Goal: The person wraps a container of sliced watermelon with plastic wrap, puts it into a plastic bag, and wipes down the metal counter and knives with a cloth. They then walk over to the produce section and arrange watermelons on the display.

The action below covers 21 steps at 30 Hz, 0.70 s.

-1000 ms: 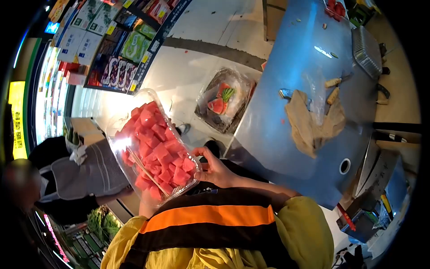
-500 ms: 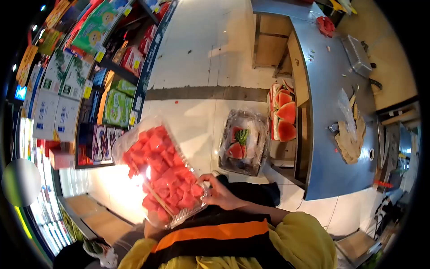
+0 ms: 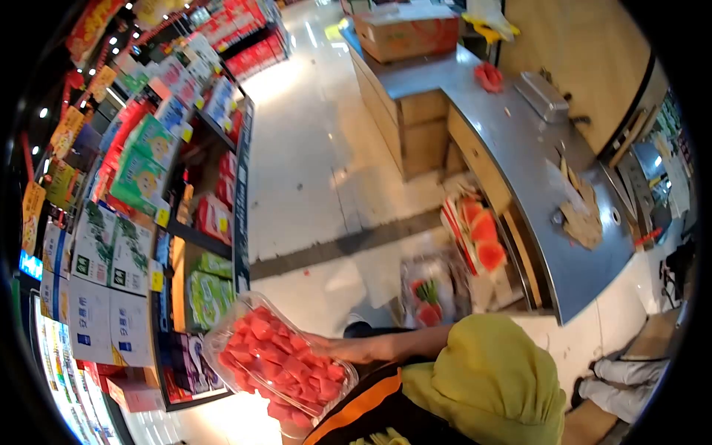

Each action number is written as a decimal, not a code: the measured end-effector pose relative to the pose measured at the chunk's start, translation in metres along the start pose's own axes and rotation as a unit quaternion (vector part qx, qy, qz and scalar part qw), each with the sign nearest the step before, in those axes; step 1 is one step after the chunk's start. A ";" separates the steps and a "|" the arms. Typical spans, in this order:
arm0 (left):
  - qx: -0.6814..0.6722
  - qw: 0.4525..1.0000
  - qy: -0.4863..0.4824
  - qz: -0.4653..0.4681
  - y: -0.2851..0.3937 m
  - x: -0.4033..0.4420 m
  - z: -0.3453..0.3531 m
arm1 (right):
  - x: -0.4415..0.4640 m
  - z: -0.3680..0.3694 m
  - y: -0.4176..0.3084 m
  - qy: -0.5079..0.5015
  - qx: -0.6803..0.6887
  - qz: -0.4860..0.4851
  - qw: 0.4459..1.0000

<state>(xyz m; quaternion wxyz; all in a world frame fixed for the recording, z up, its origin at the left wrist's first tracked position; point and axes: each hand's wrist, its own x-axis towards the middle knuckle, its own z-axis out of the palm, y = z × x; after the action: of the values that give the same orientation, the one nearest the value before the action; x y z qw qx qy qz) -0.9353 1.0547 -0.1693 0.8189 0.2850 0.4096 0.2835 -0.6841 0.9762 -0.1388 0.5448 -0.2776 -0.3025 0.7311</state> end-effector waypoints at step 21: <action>0.127 0.866 -0.449 -0.180 0.153 0.577 0.483 | 0.121 -0.319 -0.292 0.361 0.110 -0.413 0.829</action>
<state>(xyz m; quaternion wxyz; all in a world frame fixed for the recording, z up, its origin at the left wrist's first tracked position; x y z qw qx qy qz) -0.2778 1.4475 -0.1137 0.9081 0.4038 0.0747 -0.0818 -0.2965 1.2023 -0.1423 0.8934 -0.3091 -0.0878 0.3140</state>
